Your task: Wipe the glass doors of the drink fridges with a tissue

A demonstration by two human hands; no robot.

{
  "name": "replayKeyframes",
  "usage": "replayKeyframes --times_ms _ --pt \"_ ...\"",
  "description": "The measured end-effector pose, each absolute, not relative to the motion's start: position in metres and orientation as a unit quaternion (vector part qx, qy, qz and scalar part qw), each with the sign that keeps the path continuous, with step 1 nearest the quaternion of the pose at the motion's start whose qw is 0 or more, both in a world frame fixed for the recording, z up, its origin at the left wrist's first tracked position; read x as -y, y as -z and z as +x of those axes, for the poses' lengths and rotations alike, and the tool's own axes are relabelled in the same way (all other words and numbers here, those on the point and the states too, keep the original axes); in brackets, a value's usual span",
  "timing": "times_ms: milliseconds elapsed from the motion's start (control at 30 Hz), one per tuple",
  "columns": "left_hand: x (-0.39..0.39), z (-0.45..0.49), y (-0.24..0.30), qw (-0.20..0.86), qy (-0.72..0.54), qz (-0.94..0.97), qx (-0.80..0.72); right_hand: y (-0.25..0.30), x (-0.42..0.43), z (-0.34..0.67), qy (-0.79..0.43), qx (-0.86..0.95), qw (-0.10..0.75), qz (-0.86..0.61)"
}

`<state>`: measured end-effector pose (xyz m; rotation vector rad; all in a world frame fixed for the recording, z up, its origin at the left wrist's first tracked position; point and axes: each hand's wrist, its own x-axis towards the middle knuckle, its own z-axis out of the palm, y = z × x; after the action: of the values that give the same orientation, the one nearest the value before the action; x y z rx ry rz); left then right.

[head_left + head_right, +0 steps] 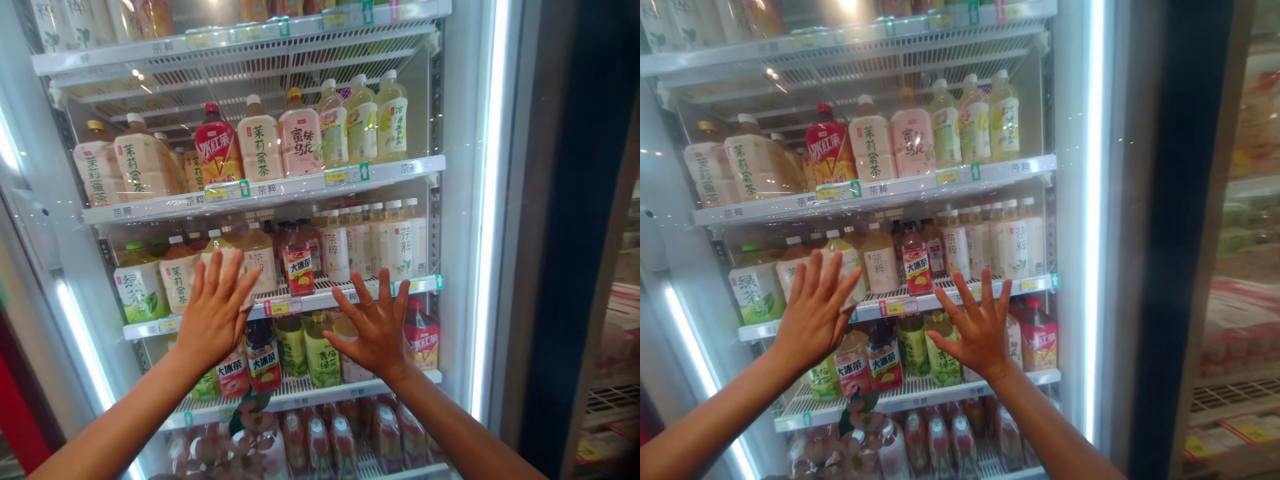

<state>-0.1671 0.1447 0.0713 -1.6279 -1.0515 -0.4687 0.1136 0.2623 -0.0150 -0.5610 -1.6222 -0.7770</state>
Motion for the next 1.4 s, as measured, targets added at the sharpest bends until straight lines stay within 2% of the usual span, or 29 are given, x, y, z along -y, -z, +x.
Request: replayKeyframes --times_ms 67,133,233,300,467,533,667,733,800,900,967,1033,1133,1200,1267,1400 --pt "-0.149 -0.166 -0.084 0.543 0.244 -0.657 0.463 0.015 -0.263 0.113 0.336 0.695 0.59 -0.239" --pt "-0.15 -0.163 -0.068 0.538 0.246 -0.661 0.462 0.015 -0.263 0.113 0.336 0.694 0.59 -0.24" --pt "-0.144 -0.16 -0.018 0.531 0.174 -0.717 0.417 0.016 -0.264 0.113 0.337 0.692 0.59 -0.242" --pt "-0.142 -0.156 -0.004 0.53 0.129 -0.742 0.388 0.017 -0.264 0.113 0.339 0.691 0.59 -0.245" --pt "-0.159 -0.135 -0.055 0.54 0.229 -0.677 0.444 0.018 -0.264 0.113 0.339 0.693 0.586 -0.248" --pt "-0.163 -0.126 -0.053 0.542 0.237 -0.671 0.447 0.018 -0.264 0.113 0.338 0.694 0.585 -0.248" --pt "-0.157 -0.124 0.01 0.534 0.12 -0.738 0.395 0.019 -0.264 0.114 0.342 0.696 0.579 -0.253" --pt "-0.152 -0.125 0.019 0.527 0.077 -0.763 0.366 0.02 -0.265 0.115 0.343 0.698 0.572 -0.26" --pt "-0.151 -0.124 -0.006 0.514 0.085 -0.767 0.374 0.022 -0.266 0.116 0.347 0.7 0.565 -0.266" --pt "-0.161 -0.119 -0.064 0.493 0.178 -0.719 0.457 0.023 -0.267 0.118 0.353 0.702 0.555 -0.273" --pt "-0.168 -0.115 -0.07 0.474 0.203 -0.706 0.486 0.024 -0.267 0.119 0.352 0.704 0.548 -0.282" --pt "-0.166 -0.113 -0.034 0.466 0.188 -0.718 0.481 0.025 -0.268 0.119 0.352 0.704 0.547 -0.286" --pt "-0.149 -0.113 0.054 0.471 0.131 -0.743 0.456 0.026 -0.269 0.119 0.352 0.703 0.555 -0.273" --pt "-0.14 -0.116 0.084 0.467 0.11 -0.757 0.443 0.026 -0.269 0.119 0.355 0.702 0.552 -0.276" --pt "-0.14 -0.119 0.074 0.462 0.114 -0.762 0.44 0.026 -0.27 0.119 0.359 0.701 0.54 -0.298" --pt "-0.154 -0.12 0.008 0.44 0.207 -0.713 0.505 0.026 -0.269 0.12 0.355 0.705 0.524 -0.319"
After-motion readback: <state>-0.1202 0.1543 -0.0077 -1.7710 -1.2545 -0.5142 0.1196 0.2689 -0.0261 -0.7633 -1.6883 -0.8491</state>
